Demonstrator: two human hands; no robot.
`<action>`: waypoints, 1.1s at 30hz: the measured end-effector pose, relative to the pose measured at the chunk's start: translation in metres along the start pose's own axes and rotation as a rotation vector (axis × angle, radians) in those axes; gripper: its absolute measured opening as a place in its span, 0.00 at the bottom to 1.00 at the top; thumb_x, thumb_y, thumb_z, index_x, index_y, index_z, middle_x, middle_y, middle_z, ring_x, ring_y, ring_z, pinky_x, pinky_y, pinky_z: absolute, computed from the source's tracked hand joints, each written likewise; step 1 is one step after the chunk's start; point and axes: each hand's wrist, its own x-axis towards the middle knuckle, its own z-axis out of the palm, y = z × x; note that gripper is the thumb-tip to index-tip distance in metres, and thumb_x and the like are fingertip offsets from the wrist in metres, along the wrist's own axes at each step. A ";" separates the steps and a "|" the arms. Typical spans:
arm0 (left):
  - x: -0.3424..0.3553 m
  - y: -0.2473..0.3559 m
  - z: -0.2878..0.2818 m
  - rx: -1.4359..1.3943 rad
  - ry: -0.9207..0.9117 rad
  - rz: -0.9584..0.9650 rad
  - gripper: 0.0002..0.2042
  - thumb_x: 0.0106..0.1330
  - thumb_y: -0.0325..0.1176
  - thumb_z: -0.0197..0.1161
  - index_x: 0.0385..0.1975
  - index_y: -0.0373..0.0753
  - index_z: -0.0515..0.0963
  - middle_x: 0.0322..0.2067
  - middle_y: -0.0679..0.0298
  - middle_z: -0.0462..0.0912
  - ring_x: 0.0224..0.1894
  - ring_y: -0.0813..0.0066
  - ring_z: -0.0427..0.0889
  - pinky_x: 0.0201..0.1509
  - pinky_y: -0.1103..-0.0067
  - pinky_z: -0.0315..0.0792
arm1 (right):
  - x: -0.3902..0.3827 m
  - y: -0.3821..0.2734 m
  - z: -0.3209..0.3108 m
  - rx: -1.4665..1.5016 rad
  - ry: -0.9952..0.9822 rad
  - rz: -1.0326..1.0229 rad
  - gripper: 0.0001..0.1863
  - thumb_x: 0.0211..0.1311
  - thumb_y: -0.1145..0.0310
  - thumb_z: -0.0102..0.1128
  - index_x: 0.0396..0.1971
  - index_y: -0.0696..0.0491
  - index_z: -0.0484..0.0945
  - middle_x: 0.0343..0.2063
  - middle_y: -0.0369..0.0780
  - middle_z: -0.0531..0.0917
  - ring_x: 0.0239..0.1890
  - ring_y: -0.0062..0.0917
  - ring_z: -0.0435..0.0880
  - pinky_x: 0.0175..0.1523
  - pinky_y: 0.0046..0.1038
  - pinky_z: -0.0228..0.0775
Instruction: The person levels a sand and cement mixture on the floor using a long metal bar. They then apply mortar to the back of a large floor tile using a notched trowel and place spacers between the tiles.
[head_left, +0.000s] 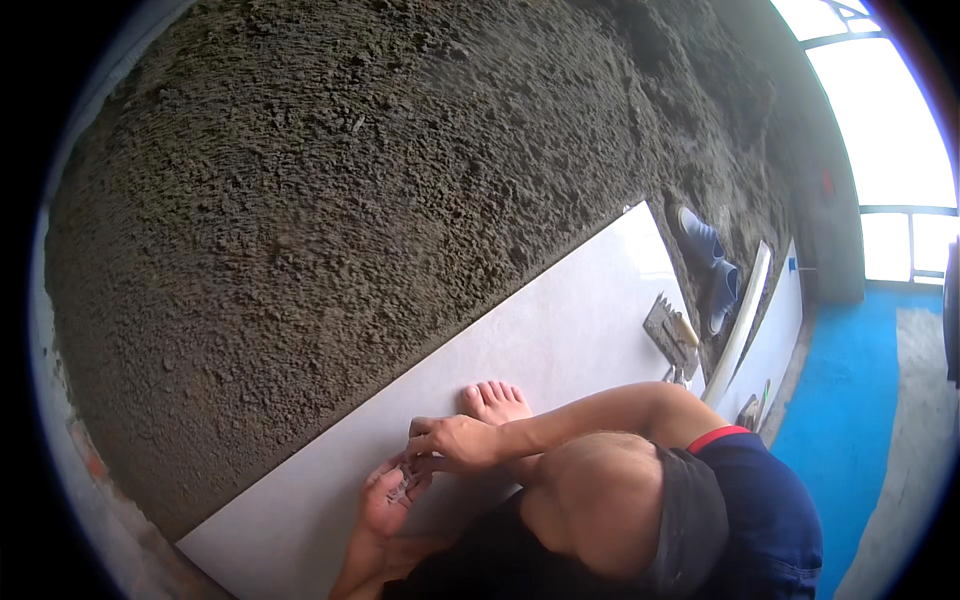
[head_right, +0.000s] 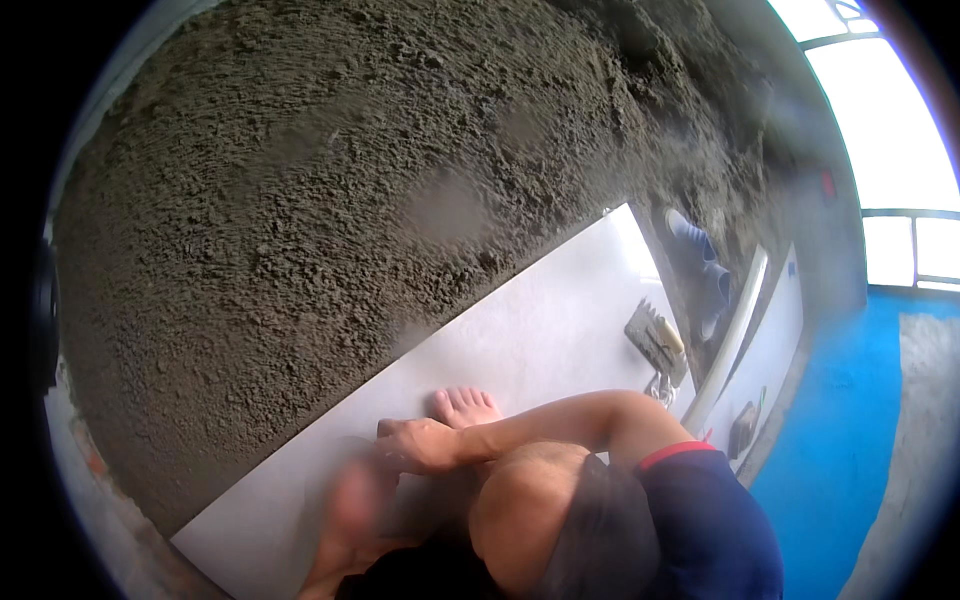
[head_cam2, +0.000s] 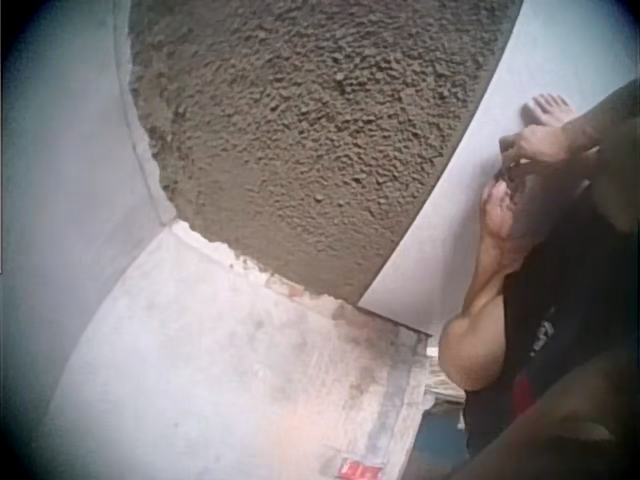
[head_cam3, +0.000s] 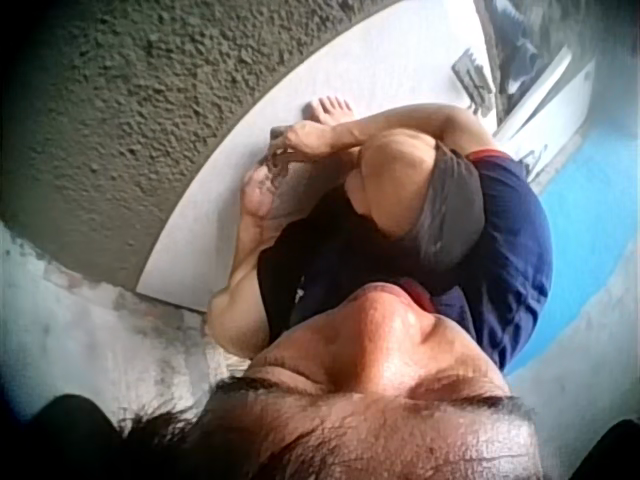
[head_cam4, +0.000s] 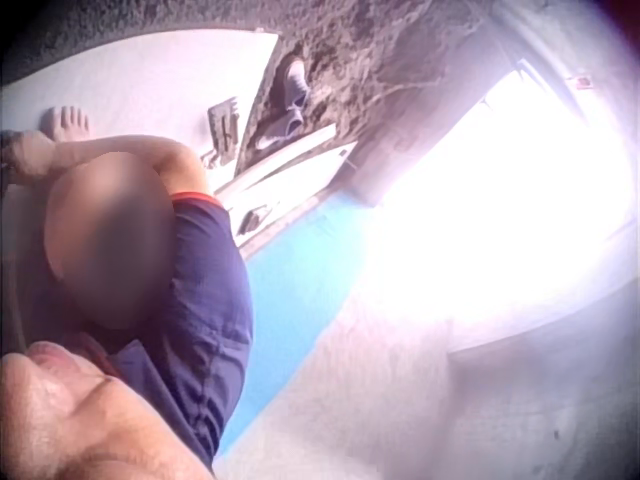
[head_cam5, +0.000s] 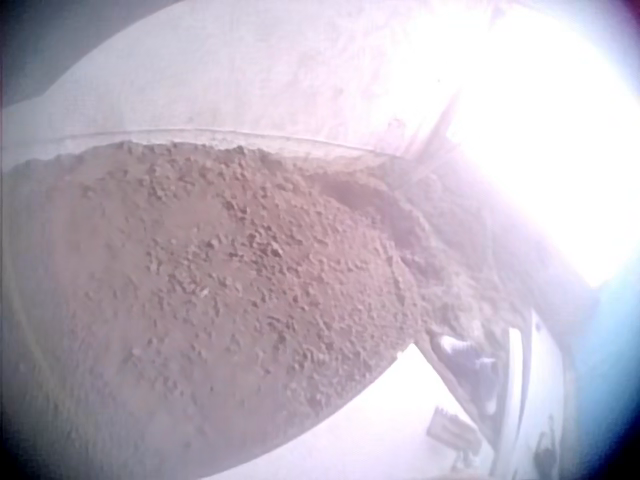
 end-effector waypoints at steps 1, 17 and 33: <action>-0.002 0.001 0.003 -0.012 0.013 -0.004 0.23 0.69 0.31 0.51 0.62 0.27 0.66 0.58 0.47 0.75 0.59 0.57 0.78 0.63 0.66 0.74 | -0.001 -0.003 -0.003 -0.024 -0.039 0.069 0.15 0.69 0.57 0.57 0.49 0.48 0.78 0.46 0.41 0.78 0.45 0.37 0.83 0.52 0.39 0.74; -0.013 0.016 0.003 0.135 0.080 0.058 0.24 0.65 0.28 0.53 0.61 0.26 0.67 0.60 0.43 0.74 0.62 0.51 0.76 0.64 0.66 0.74 | -0.096 0.094 -0.174 -0.187 0.989 0.603 0.13 0.71 0.66 0.54 0.51 0.54 0.76 0.37 0.47 0.86 0.36 0.37 0.87 0.45 0.35 0.78; -0.018 0.027 0.017 0.204 0.166 0.071 0.25 0.63 0.30 0.58 0.60 0.26 0.68 0.57 0.47 0.77 0.60 0.57 0.78 0.63 0.69 0.72 | -0.105 0.122 -0.203 -0.868 0.614 0.467 0.07 0.68 0.66 0.54 0.34 0.51 0.80 0.31 0.42 0.83 0.34 0.40 0.84 0.39 0.41 0.77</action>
